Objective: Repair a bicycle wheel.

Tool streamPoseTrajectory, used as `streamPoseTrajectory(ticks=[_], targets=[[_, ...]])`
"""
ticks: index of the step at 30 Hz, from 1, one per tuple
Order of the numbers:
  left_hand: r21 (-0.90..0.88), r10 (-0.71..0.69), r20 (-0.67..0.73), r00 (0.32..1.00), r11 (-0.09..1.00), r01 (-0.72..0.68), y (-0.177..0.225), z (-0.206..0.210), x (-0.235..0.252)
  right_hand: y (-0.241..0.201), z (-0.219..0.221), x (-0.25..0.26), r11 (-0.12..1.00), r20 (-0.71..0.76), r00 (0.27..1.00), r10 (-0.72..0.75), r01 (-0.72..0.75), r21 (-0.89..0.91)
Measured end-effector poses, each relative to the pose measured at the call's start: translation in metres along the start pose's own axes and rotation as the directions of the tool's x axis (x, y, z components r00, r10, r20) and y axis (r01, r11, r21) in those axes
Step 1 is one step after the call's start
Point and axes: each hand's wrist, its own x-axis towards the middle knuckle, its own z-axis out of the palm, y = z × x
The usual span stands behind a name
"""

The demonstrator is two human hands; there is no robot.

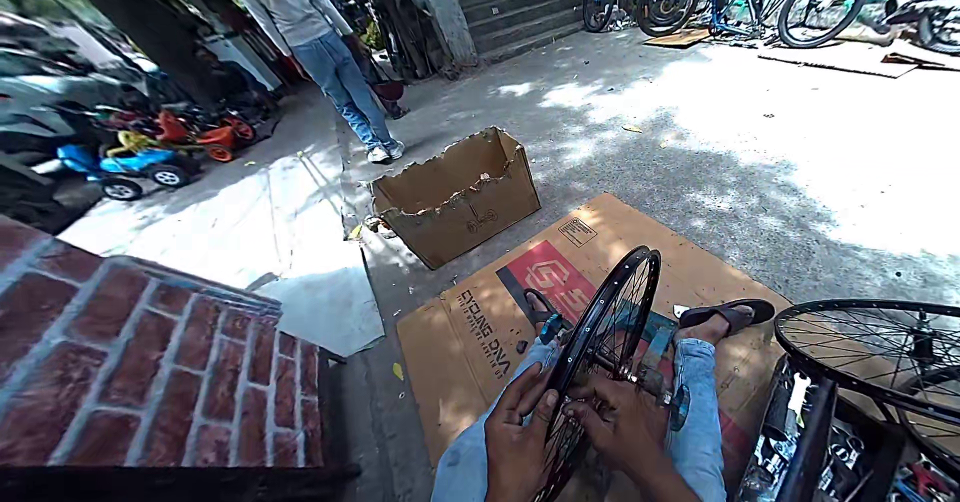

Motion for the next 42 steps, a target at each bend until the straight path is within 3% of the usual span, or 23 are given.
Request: streamPoseTrajectory(ticks=[2,5,7,8,10,12,13,17,20,25,29,33,38,42], targets=[[-0.004,0.008,0.047,0.999,1.0,-0.008,-0.005,-0.005,-0.005,0.001,0.003,-0.008,1.0,-0.002,1.0,-0.003,0.003,0.016],[0.053,0.063,0.088,0.994,0.996,-0.068,-0.013,-0.009,-0.015,-0.004,-0.024,0.001,0.99,0.294,0.95,0.105,-0.129,0.064],[0.059,0.084,0.113,0.99,0.994,-0.091,-0.01,-0.005,-0.015,-0.006,-0.043,0.013,0.983,0.393,0.908,0.145,-0.176,0.043],[0.065,0.078,0.134,0.988,0.994,-0.088,-0.005,-0.004,-0.012,-0.004,-0.048,0.012,0.984,0.354,0.924,0.146,-0.174,0.048],[0.11,0.063,0.171,0.983,0.99,-0.083,0.006,-0.005,-0.006,-0.002,-0.05,0.003,0.988,0.075,0.989,0.128,-0.134,0.077],[0.171,0.034,0.205,0.978,0.983,-0.07,0.016,-0.011,-0.001,-0.007,-0.042,-0.002,0.991,-0.278,0.952,0.127,-0.111,0.073],[0.212,0.025,0.21,0.977,0.975,-0.071,0.019,-0.012,0.004,-0.008,-0.039,0.0,0.991,-0.362,0.922,0.136,-0.129,0.044],[0.413,-0.038,0.229,0.973,0.909,-0.062,0.025,-0.002,0.027,0.007,-0.015,0.011,0.971,-0.435,0.895,0.103,-0.185,-0.15],[0.35,-0.061,0.281,0.958,0.936,-0.043,0.031,0.016,0.046,0.023,-0.005,0.016,0.97,-0.392,0.918,0.069,-0.153,-0.188],[0.23,-0.097,0.212,0.972,0.972,0.047,0.026,0.031,0.055,0.028,-0.012,0.013,0.969,-0.28,0.957,0.08,-0.14,-0.202],[0.161,-0.22,0.174,0.96,0.968,0.192,0.03,0.032,0.055,0.013,-0.016,0.026,0.995,-0.236,0.967,0.095,-0.096,0.006],[0.137,-0.11,0.186,0.976,0.987,0.085,0.032,0.029,0.046,0.0,-0.023,0.041,0.985,-0.122,0.985,0.123,-0.106,0.136],[0.096,-0.13,0.16,0.979,0.989,0.116,0.024,0.025,0.037,-0.001,-0.023,0.028,0.978,-0.116,0.983,0.141,-0.12,0.173],[0.081,-0.173,0.094,0.98,0.983,0.166,0.031,0.03,0.028,-0.003,-0.038,0.032,0.927,-0.053,0.965,0.257,-0.23,0.297]])
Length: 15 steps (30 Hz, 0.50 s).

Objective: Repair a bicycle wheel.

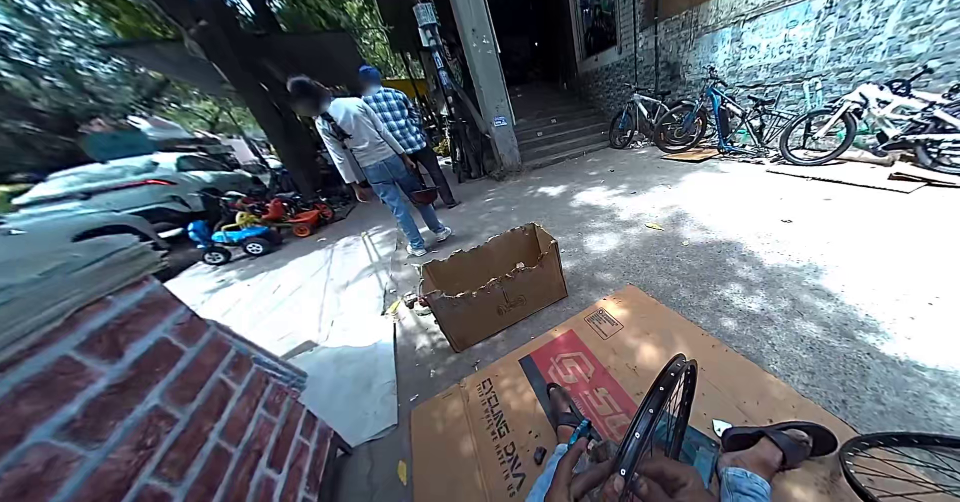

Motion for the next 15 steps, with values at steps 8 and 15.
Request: streamPoseTrajectory(ticks=[8,15], targets=[[0.054,0.079,-0.121,0.989,0.996,-0.073,-0.003,0.0,-0.011,-0.001,-0.016,0.011,0.999,0.242,0.97,0.01,-0.021,0.042],[0.048,0.199,-0.037,0.979,0.979,-0.198,-0.014,-0.01,-0.019,-0.022,-0.029,0.043,0.948,0.576,0.754,0.316,-0.276,-0.158]])
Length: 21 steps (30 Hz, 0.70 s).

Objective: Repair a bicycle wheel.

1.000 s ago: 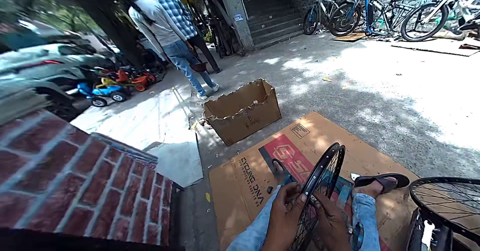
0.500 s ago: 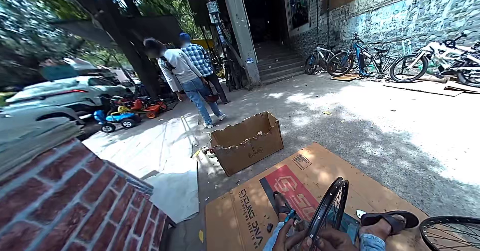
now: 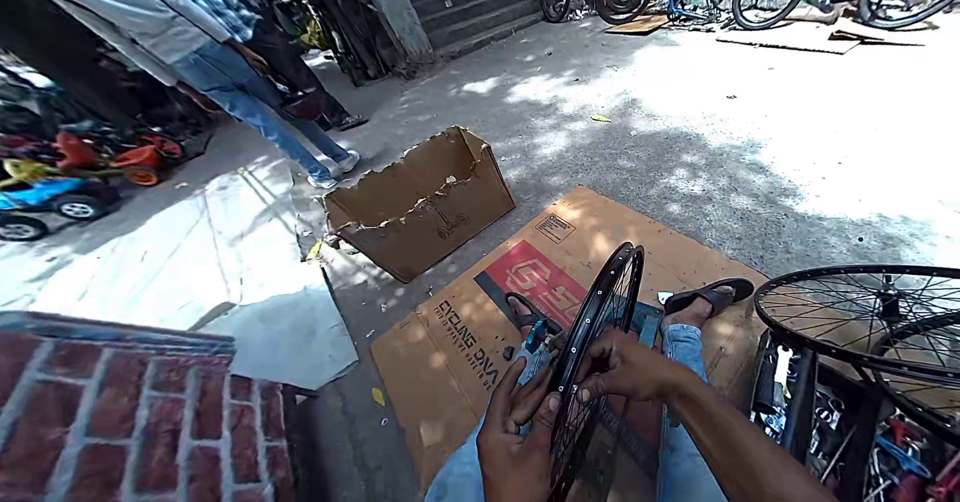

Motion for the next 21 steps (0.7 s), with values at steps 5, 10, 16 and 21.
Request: streamPoseTrajectory(ticks=[5,10,16,21], targets=[[-0.018,-0.029,0.077,0.997,0.999,0.031,0.008,0.0,0.015,-0.004,-0.004,0.0,0.994,-0.039,0.995,-0.088,0.085,-0.073],[-0.049,-0.04,0.254,0.967,0.997,0.054,0.004,0.002,0.038,0.037,0.06,-0.005,0.849,-0.578,0.626,-0.523,0.322,-0.42],[0.054,0.009,0.312,0.95,0.998,-0.027,0.006,0.001,0.044,0.048,0.072,-0.002,0.83,-0.643,0.525,-0.557,0.317,-0.46],[0.209,-0.031,0.354,0.935,0.977,-0.046,0.019,0.016,0.045,0.036,0.066,-0.032,0.826,-0.608,0.569,-0.554,0.283,-0.487]])
